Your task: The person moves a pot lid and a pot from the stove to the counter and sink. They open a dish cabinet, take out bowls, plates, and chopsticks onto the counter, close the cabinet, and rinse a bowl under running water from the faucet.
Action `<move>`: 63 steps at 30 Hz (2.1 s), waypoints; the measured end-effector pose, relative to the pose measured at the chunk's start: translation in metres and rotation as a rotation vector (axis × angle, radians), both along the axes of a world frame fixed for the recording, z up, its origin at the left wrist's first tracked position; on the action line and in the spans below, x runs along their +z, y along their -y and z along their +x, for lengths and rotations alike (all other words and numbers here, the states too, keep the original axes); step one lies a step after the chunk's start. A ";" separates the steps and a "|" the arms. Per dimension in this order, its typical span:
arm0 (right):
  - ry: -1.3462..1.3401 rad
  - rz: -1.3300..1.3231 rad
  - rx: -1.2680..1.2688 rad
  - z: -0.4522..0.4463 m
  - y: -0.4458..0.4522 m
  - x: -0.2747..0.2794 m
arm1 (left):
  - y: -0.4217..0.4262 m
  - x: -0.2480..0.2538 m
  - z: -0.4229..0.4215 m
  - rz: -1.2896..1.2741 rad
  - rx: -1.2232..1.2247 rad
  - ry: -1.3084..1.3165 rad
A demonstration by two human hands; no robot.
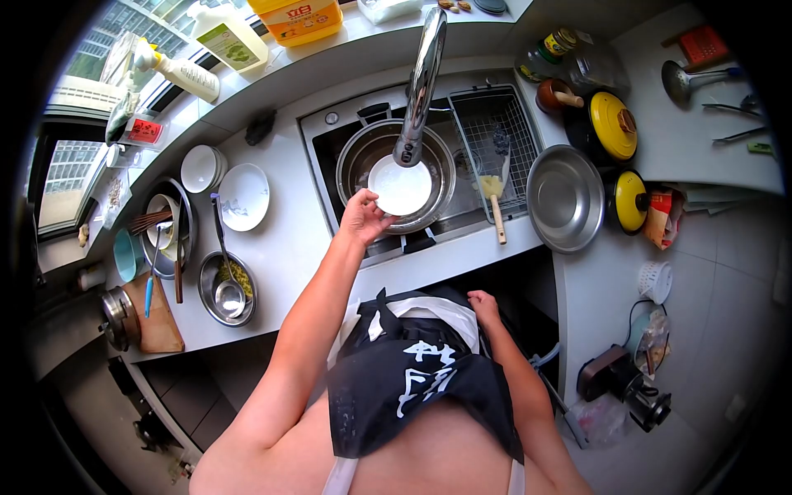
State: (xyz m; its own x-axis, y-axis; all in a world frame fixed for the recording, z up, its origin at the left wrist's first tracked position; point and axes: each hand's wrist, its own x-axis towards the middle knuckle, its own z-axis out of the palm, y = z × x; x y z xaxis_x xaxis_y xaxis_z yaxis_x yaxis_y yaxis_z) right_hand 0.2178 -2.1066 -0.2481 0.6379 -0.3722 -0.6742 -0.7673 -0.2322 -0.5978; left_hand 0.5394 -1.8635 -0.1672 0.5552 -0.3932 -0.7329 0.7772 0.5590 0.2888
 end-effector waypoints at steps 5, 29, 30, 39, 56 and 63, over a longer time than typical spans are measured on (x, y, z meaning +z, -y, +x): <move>-0.005 0.014 -0.006 0.000 0.001 -0.004 | 0.000 0.001 0.001 -0.005 -0.001 -0.019; -0.024 0.043 0.016 -0.001 0.004 -0.014 | 0.000 -0.009 -0.004 -0.052 0.045 -0.037; -0.013 0.037 0.037 -0.001 0.004 -0.013 | 0.000 -0.011 -0.004 -0.053 0.047 -0.038; 0.004 0.042 -0.003 -0.001 0.002 -0.012 | -0.001 -0.017 -0.005 -0.023 0.023 -0.010; -0.032 0.009 0.020 0.003 -0.001 -0.001 | 0.012 -0.017 -0.011 1.148 -0.221 0.654; -0.003 -0.005 0.018 -0.002 0.000 -0.007 | 0.003 -0.016 -0.013 1.453 -0.180 1.052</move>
State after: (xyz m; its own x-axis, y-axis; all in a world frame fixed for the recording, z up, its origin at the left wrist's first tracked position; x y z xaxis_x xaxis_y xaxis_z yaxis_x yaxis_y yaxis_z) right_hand 0.2154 -2.1071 -0.2552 0.6427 -0.3645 -0.6739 -0.7646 -0.2488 -0.5946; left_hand 0.5266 -1.8664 -0.1834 0.9938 0.0734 0.0833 -0.0193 -0.6252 0.7802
